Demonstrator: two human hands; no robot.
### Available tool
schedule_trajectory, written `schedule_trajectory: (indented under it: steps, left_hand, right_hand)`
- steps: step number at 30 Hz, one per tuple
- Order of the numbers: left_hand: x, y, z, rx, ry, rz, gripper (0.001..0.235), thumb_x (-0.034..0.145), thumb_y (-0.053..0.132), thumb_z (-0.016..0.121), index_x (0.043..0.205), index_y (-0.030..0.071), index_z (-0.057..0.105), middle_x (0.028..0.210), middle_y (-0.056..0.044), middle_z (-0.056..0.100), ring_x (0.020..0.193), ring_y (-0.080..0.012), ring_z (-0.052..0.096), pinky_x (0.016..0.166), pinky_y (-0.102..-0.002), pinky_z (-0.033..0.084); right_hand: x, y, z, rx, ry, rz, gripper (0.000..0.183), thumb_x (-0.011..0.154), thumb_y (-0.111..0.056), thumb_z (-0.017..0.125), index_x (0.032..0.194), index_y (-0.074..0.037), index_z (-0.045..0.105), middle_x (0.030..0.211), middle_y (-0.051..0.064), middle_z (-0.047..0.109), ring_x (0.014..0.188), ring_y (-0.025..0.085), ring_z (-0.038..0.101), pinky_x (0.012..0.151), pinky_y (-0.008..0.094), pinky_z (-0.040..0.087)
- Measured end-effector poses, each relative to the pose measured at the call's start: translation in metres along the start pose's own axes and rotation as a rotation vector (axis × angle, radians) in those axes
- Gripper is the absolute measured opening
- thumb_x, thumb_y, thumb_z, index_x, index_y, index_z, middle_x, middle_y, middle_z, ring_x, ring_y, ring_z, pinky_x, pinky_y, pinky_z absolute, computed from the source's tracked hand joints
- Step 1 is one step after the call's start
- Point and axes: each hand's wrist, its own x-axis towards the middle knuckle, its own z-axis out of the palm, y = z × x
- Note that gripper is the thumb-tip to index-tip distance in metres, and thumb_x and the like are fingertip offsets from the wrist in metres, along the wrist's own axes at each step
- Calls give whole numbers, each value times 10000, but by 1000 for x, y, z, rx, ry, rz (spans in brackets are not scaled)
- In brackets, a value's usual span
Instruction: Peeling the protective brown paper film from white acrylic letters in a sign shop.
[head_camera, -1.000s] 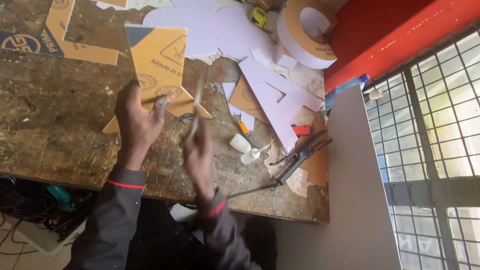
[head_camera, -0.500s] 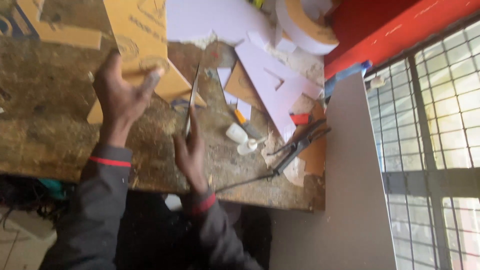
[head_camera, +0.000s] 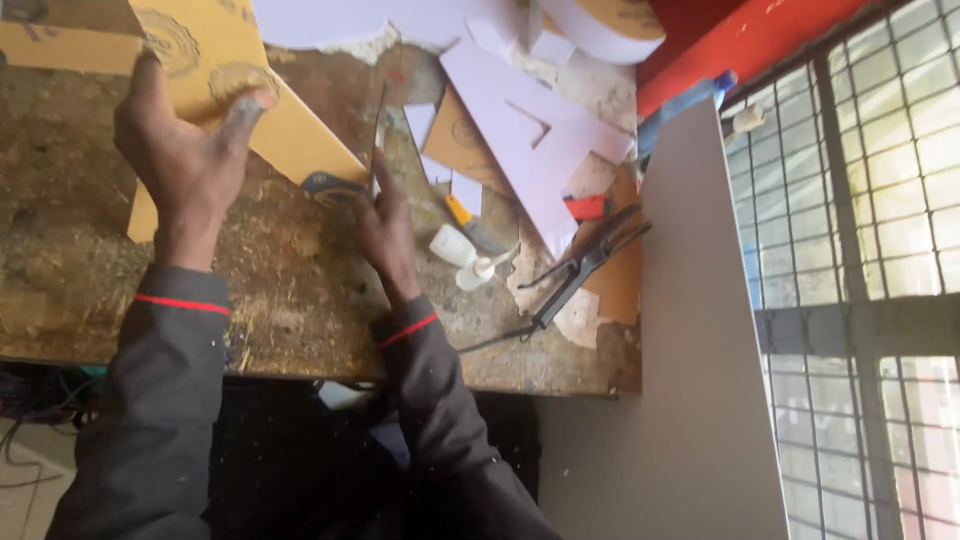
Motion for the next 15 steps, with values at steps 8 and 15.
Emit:
schedule_trajectory:
  steps: [8,15]
  left_hand:
    - [-1,-17,13,148,54,-57,539,1017,291,1109,1260,-18,741,1193,-207,866,1001,-398,819,788,-511,594]
    - [-1,-6,8,71,57,-112,553,974,204,1170,1022,-74,694,821,-203,717,687,-330,679,760,-433,577]
  right_hand:
    - [-14,-16,54,0,94,-107,826,1049,-57,535,1826,-93,258,1779,119,468,842,142,546,767,354,536]
    - [-82,-101,42,-10,37,50,799,1031,29,557,1802,-51,364,1718,335,518,922,190,780,841,410,660]
